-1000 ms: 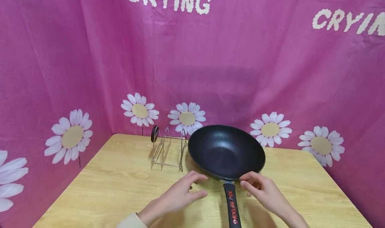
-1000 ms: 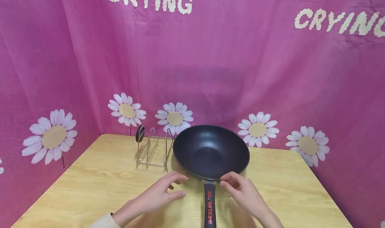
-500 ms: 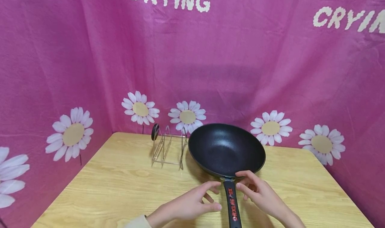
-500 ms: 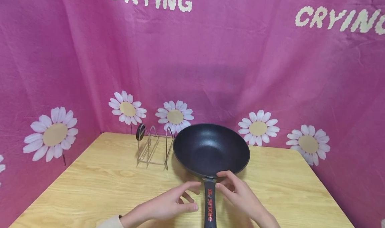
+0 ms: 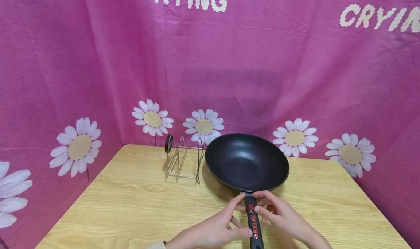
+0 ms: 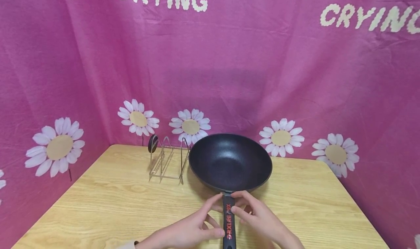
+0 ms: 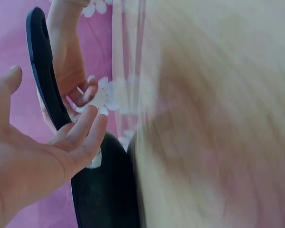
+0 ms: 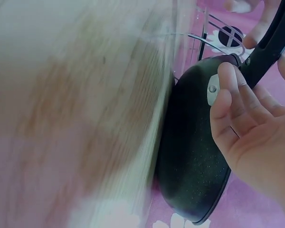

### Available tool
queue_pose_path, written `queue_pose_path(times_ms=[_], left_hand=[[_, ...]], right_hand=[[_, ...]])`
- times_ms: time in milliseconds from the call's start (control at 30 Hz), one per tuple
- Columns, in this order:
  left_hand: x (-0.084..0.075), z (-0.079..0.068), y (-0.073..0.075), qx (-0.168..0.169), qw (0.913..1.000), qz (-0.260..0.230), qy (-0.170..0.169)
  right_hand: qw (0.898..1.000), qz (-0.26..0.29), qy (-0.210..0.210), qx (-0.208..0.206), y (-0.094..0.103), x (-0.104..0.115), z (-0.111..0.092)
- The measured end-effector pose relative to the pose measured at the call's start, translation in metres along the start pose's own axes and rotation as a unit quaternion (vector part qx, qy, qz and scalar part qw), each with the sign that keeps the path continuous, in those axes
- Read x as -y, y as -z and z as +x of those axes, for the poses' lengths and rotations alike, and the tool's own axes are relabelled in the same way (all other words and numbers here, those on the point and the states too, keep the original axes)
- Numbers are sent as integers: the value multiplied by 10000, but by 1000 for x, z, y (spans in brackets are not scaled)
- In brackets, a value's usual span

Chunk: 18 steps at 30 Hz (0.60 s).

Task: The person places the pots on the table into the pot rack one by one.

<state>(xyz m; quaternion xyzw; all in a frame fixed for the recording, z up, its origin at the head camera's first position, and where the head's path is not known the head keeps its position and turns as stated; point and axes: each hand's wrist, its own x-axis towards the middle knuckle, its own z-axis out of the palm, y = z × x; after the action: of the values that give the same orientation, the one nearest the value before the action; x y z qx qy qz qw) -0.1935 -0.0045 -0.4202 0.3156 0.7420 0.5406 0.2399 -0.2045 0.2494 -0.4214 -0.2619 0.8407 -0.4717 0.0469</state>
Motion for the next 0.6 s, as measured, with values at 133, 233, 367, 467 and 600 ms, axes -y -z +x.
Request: queue_pose_path(times_ms=[133, 233, 367, 467, 600], left_hand=[[-1, 0, -7, 99, 9999, 14, 64], [1, -1, -10, 0, 9998, 85, 182], [6, -1, -16, -8, 9994, -261, 216], [8, 0, -20, 67, 9979, -616, 192], [9, 2, -24, 116, 9953, -937, 223]], right_hand=[[9994, 293, 122, 120, -2, 2, -3], [9984, 507, 4, 252, -5, 4, -2], [9972, 643, -150, 354, -7, 5, -2], [9956, 805, -206, 432, -8, 3, -2], [9901, 1221, -396, 565, -11, 2, -2]])
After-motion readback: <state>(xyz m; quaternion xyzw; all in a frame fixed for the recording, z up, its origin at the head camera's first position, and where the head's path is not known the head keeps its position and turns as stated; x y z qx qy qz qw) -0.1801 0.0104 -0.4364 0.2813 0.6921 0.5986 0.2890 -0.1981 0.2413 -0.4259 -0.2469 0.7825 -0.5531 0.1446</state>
